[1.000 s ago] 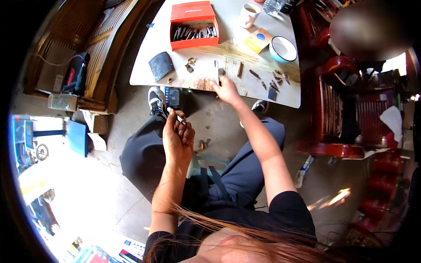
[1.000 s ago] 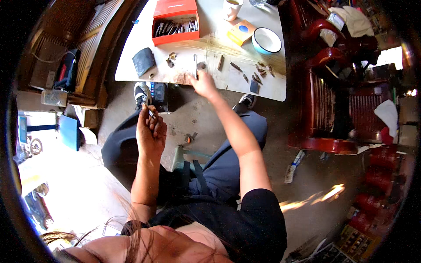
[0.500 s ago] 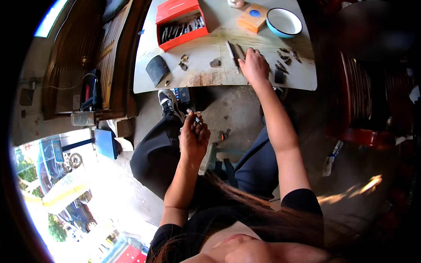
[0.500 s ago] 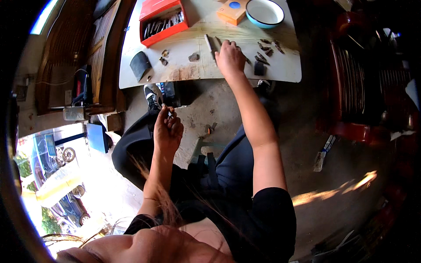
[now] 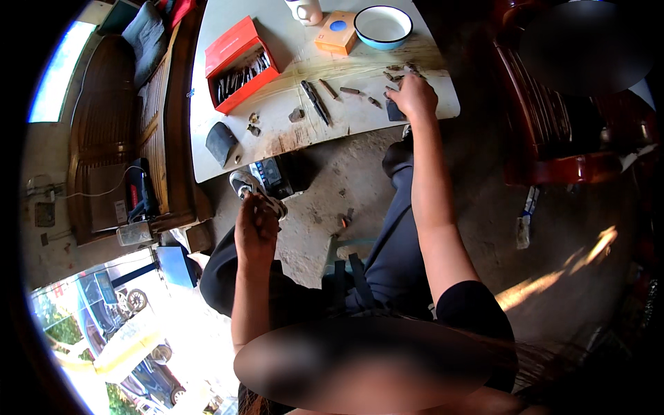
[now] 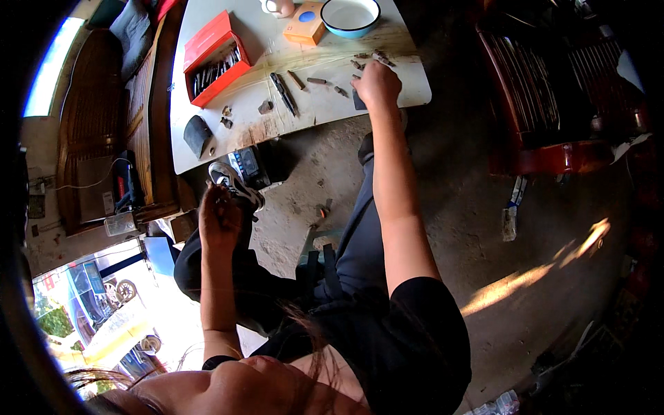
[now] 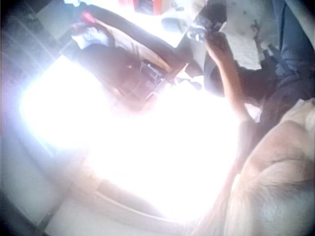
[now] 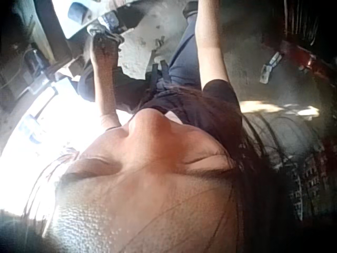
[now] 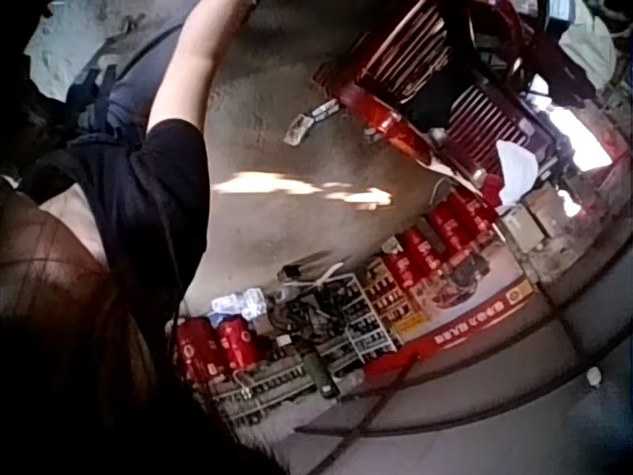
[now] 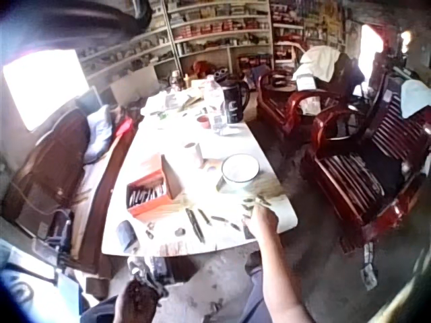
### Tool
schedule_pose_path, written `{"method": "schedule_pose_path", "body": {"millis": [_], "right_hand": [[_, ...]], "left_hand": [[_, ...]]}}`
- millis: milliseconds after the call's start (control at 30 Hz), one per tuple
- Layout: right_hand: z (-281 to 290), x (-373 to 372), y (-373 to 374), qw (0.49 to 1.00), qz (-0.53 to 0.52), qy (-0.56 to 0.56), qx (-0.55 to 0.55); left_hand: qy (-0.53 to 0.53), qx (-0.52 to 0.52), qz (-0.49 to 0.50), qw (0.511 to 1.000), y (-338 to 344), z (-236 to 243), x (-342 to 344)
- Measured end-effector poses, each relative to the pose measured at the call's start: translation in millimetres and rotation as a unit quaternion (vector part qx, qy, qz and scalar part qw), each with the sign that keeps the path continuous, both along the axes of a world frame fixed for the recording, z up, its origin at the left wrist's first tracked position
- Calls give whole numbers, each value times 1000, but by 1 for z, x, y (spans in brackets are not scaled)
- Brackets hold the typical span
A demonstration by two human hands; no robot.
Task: The person measures a metal cylinder using a vernier caliper and then handles other small metal components by hand while sitting in a workshop.
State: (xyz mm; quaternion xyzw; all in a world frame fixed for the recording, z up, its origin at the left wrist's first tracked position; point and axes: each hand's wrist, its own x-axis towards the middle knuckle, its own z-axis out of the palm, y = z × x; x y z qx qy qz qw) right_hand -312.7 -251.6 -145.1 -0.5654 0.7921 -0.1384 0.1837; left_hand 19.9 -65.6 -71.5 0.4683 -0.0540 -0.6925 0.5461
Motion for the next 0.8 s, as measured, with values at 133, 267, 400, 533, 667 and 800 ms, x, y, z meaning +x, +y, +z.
{"method": "schedule_pose_path", "body": {"millis": [133, 267, 400, 533, 667, 800], "right_hand": [[-7, 2, 7, 992, 22, 28, 124], [-22, 20, 15, 996, -9, 34, 84], [-48, 14, 25, 999, -37, 17, 12], [-59, 20, 44, 977, -8, -138, -161], [-54, 54, 103, 913, 34, -294, -281], [-36, 99, 179, 792, 52, -587, -158]], "left_hand": [[-43, -18, -12, 999, 0, 21, 11], [-82, -64, -12, 995, 3, 30, 29], [-79, -104, -3, 991, 9, 27, 56], [-72, -130, 42, 988, 17, 21, 88], [-48, -151, 75, 984, 27, 19, 118], [-22, -188, 119, 975, 31, 22, 125]]}}
